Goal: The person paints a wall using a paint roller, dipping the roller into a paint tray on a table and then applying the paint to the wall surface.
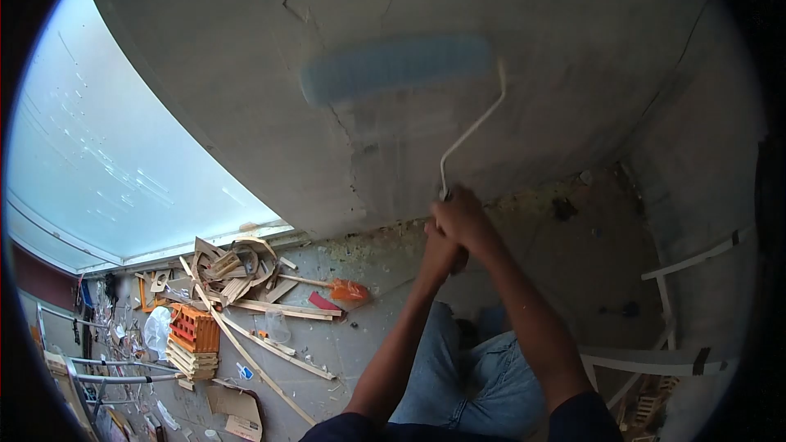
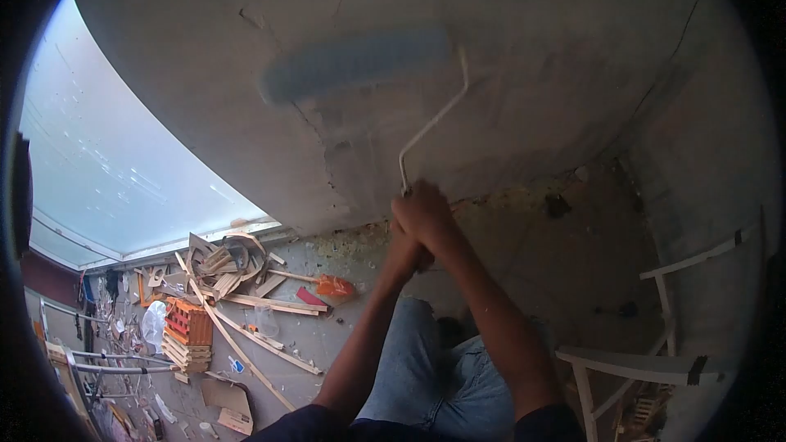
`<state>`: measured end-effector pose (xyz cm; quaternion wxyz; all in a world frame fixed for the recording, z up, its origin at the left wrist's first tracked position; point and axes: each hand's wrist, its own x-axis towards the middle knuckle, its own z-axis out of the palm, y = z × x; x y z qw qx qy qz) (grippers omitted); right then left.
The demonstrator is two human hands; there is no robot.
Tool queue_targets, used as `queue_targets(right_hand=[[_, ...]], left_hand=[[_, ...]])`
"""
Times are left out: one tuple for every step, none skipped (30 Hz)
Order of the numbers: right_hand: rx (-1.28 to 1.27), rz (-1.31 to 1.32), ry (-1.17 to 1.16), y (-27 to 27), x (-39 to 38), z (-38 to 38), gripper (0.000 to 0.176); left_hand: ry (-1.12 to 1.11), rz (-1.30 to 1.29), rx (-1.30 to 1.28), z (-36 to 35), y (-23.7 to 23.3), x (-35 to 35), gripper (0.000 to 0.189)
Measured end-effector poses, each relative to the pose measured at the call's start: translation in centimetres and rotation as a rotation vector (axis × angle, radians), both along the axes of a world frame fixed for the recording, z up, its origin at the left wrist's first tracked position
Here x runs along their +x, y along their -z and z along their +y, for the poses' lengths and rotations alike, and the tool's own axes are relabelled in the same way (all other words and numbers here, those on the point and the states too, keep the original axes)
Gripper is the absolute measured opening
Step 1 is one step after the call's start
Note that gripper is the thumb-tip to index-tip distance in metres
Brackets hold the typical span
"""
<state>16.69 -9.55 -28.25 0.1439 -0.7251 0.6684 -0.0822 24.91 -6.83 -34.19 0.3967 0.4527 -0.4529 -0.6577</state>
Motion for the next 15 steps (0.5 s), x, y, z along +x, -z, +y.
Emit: queue_targets(right_hand=[[-0.026,-0.065,0.044,-1.5,-0.2,-0.5,0.028],[-0.008,-0.074,0.085,-1.0,-0.5,-0.5,0.029],[0.01,-0.082,0.126,-0.4,-0.7,-0.4,0.03],[0.065,-0.033,0.166,2.5,-1.5,-0.4,0.031],[0.125,-0.07,0.255,4.4,-1.6,0.2,0.031],[0.181,-0.103,0.346,6.2,-1.7,0.9,0.032],[0.252,-0.227,0.483,7.5,-1.3,2.3,0.032],[0.32,-0.3,0.528,8.1,-1.0,3.3,0.031],[0.389,-0.376,0.574,8.5,-0.6,4.1,0.031],[0.455,-0.451,0.617,8.7,-0.6,4.4,0.03],[0.421,-0.494,0.562,8.6,-0.8,4.3,0.029],[0.395,-0.534,0.504,8.0,-0.9,4.5,0.029],[0.373,-0.577,0.446,7.6,-0.8,4.8,0.028],[0.323,-0.533,0.366,7.2,-0.8,5.0,0.028],[0.265,-0.488,0.282,4.5,-0.5,4.9,0.028]], left_hand=[[0.089,0.007,0.035,-0.8,-0.7,-0.1,0.038],[0.176,0.017,0.073,-1.4,-1.3,-0.1,0.039],[0.262,0.03,0.102,-1.7,-1.6,-0.1,0.04],[0.192,0.058,0.148,-0.8,0.2,-0.8,0.038],[0.124,0.088,0.189,0.7,3.7,-2.0,0.036],[0.056,0.121,0.225,1.9,6.2,-2.7,0.035],[0.122,0.165,0.307,3.1,7.4,-2.2,0.034],[0.19,0.208,0.391,4.2,8.4,-1.6,0.033],[0.261,0.248,0.476,4.7,8.2,-0.9,0.032],[0.252,0.229,0.494,4.8,7.9,-0.6,0.032],[0.239,0.215,0.513,5.0,7.6,-0.4,0.032],[0.221,0.202,0.538,5.3,7.0,-0.3,0.033],[0.122,0.148,0.4,5.6,6.8,-0.6,0.033],[0.025,0.091,0.26,5.6,6.4,-1.1,0.034],[-0.073,0.036,0.114,5.0,5.9,-1.6,0.035]])
